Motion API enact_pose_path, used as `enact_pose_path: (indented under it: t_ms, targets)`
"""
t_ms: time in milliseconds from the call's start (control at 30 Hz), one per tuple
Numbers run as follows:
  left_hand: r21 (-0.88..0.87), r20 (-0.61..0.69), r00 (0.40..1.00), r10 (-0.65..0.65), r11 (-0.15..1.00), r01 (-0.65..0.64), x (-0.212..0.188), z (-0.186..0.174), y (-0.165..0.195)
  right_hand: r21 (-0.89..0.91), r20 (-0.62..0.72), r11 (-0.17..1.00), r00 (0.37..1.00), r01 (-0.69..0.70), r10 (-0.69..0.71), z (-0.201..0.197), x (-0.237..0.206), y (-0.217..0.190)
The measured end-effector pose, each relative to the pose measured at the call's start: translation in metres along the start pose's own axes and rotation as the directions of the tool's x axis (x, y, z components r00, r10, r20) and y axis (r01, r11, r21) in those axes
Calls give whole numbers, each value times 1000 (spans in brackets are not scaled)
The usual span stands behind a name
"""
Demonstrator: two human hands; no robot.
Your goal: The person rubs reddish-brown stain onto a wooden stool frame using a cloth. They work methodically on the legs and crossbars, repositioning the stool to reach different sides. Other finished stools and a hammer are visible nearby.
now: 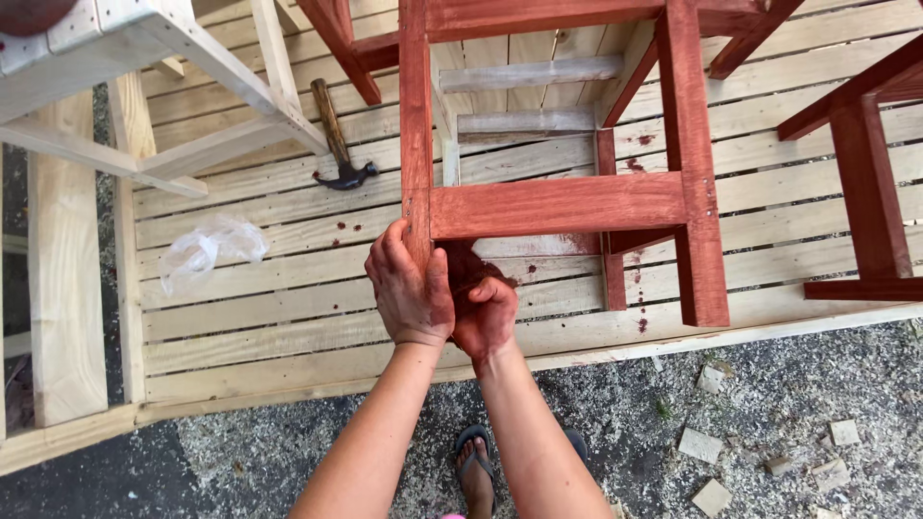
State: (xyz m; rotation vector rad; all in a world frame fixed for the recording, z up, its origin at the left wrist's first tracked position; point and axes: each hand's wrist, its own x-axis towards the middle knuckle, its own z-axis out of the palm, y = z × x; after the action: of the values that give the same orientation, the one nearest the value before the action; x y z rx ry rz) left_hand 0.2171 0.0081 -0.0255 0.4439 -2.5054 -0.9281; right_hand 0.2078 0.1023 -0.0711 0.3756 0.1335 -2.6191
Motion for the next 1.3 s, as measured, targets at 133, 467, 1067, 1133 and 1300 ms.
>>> enact_pose_path:
  t_ms: [133,467,1067,1133,1300]
  targets:
    - [-2,15,1000,-11,1000,11,-1,0,-1,-40,148,998,988,45,-38,-5,2,-14]
    - [-11,18,1000,8,1000,-8,-4,0,-4,102,-19,909,914,405,-405,-43,7,-133]
    - [33,31,999,-10,999,9,-1,2,-4,101,137,864,853,493,-503,-64,-15,-174]
    - [29,21,1000,-18,999,17,-1,3,-4,76,130,845,835,529,-535,-58,-28,-160]
    - [28,10,1000,20,999,-21,-3,0,-5,32,-35,820,820,572,-571,-54,-72,-135]
